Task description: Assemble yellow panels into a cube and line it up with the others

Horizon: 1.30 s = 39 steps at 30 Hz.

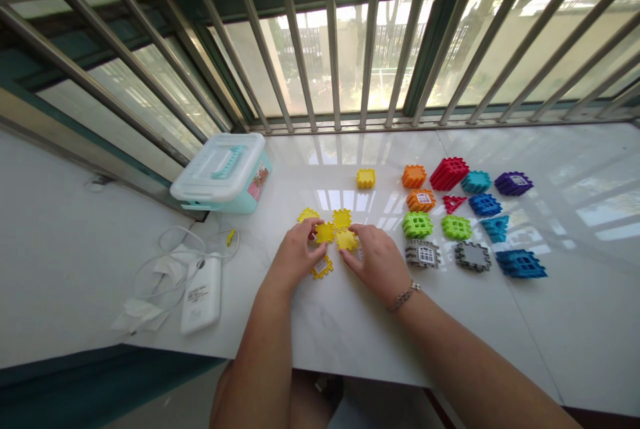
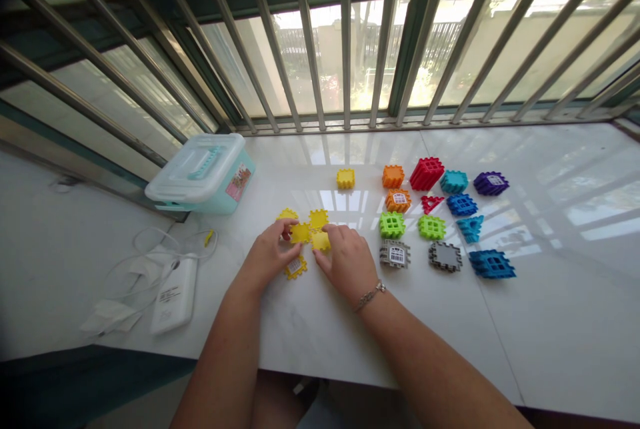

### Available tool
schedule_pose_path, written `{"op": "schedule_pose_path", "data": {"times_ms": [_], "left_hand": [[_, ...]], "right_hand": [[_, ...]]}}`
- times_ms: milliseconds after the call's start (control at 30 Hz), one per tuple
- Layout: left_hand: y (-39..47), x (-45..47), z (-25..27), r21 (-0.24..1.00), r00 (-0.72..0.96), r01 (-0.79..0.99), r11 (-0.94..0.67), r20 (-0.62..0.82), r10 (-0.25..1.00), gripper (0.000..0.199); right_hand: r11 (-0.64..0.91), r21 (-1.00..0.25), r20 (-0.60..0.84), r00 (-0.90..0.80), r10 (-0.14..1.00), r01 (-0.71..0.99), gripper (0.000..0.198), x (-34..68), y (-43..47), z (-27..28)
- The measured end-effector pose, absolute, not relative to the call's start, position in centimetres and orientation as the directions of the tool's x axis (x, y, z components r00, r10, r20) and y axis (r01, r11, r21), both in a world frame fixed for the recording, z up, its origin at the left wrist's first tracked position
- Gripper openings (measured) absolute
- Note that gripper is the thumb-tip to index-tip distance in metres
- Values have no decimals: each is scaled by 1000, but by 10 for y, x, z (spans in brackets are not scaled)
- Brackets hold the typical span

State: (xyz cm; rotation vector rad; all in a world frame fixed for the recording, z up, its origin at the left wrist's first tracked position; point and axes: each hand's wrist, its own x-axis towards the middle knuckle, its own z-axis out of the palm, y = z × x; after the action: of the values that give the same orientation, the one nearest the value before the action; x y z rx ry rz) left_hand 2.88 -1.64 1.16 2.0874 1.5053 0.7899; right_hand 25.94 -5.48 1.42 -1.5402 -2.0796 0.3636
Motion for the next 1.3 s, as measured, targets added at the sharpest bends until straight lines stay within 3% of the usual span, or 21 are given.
{"op": "schedule_pose_path", "data": {"times_ms": [133, 500, 633, 900, 1033, 1300], "left_hand": [[-18, 29, 13, 708, 227, 645, -288, 183, 957, 53], [-21, 31, 18, 657, 293, 655, -374, 236, 927, 55], [-20, 32, 16, 704, 251, 616, -353, 250, 935, 55], [-15, 42, 1, 977, 115, 206, -58, 35, 993, 55], [-19, 53, 8, 998, 185, 23, 63, -66, 980, 53], [-25, 61, 16, 980, 277, -144, 134, -90, 957, 51]], "right_hand": [[306, -509, 237, -211, 948, 805, 37, 259, -55, 17], [276, -492, 176, -216, 960, 826, 26, 257, -55, 18], [272, -482, 183, -207, 961, 833, 25, 256, -55, 16], [345, -548, 432, -95, 897, 762, 35, 257, -57, 19], [422, -554, 486, -133, 864, 718, 36, 255, -58, 20], [436, -556, 481, -154, 863, 708, 35, 255, -57, 17]]}}
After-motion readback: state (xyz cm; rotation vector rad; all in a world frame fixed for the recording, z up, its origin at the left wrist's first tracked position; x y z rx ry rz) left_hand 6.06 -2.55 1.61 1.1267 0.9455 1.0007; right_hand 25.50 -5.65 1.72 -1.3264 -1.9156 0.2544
